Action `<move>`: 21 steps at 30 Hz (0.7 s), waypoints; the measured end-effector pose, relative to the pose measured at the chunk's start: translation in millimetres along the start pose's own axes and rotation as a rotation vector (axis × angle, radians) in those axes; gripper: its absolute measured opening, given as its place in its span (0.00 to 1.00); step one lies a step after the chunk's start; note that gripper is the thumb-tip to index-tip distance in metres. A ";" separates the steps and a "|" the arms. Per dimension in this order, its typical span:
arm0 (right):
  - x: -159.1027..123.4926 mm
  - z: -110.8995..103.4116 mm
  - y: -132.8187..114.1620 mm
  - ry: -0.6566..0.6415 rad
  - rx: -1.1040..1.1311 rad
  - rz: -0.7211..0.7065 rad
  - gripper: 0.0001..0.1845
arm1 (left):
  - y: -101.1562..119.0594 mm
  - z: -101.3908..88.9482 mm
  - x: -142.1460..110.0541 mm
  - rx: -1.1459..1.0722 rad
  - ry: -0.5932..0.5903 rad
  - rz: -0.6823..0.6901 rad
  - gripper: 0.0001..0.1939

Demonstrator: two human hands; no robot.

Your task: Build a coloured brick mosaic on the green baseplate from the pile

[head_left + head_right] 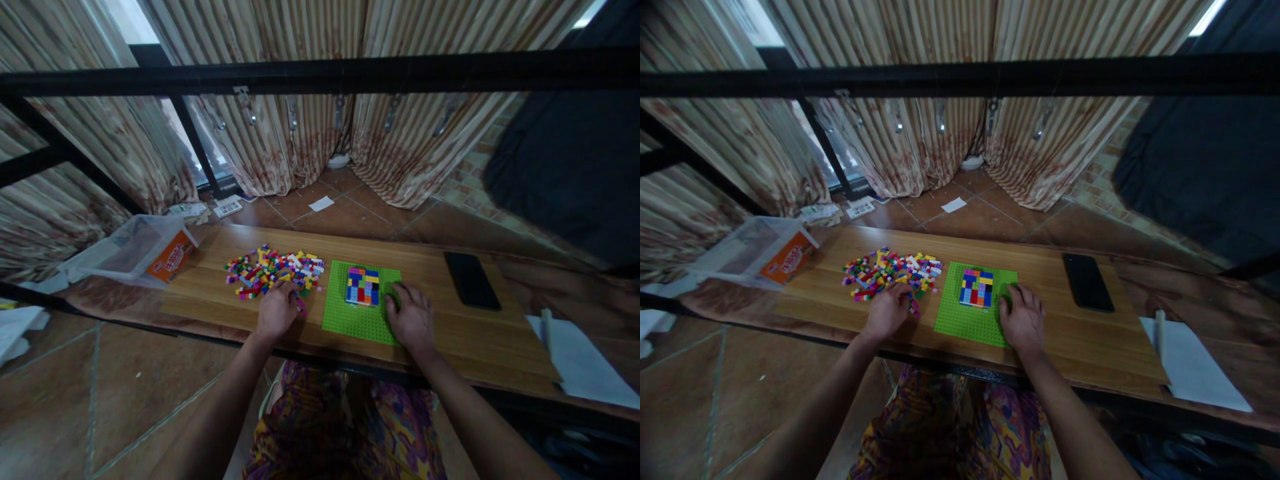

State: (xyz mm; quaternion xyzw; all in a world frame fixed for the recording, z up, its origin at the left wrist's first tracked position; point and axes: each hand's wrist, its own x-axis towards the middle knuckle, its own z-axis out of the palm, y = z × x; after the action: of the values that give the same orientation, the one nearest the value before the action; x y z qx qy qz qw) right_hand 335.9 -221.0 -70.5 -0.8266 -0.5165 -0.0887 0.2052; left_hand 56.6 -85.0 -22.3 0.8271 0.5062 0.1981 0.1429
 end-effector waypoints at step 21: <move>-0.1 1.7 1.4 0.006 -0.003 -0.001 0.22 | 30.4 20.8 15.7 0.177 -0.025 0.098 0.08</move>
State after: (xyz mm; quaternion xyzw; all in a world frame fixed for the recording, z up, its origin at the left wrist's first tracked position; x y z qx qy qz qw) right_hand 337.0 -220.9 -72.4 -0.8265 -0.5160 -0.0918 0.2056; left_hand 96.6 -85.4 -24.5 0.8628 0.4786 0.1489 0.0656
